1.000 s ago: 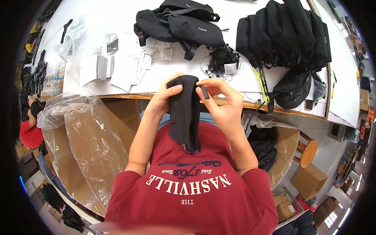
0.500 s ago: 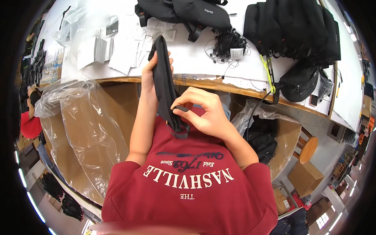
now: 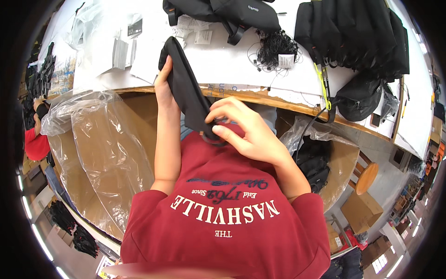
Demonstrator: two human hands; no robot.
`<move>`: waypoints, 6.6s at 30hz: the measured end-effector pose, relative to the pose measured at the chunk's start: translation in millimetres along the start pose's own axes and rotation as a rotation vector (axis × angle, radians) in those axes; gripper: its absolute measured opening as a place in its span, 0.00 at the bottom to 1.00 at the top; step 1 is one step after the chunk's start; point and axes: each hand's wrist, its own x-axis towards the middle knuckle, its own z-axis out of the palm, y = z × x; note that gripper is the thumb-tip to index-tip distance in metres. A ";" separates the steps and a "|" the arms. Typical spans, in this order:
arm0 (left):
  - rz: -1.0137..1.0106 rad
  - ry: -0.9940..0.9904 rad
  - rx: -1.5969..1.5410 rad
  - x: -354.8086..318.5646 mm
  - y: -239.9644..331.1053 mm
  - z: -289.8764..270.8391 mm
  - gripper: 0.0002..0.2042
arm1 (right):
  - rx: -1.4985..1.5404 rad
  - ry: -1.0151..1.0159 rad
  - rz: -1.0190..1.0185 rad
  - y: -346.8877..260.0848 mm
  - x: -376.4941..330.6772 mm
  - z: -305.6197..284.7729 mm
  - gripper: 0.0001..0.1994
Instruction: Inspecting, labeling, and placing small items into black fabric pouches.
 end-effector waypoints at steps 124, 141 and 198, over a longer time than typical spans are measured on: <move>0.637 0.323 2.021 48.3 56.4 -81.3 0.46 | 0.054 0.617 0.065 18.6 6.3 -129.0 0.05; 0.633 0.304 1.939 60.5 56.8 -79.5 0.44 | -0.285 0.811 -0.129 6.0 -5.5 -127.0 0.03; 0.516 -0.310 1.032 -80.5 -6.2 29.9 0.14 | -0.096 0.325 0.019 -4.6 8.8 -6.1 0.04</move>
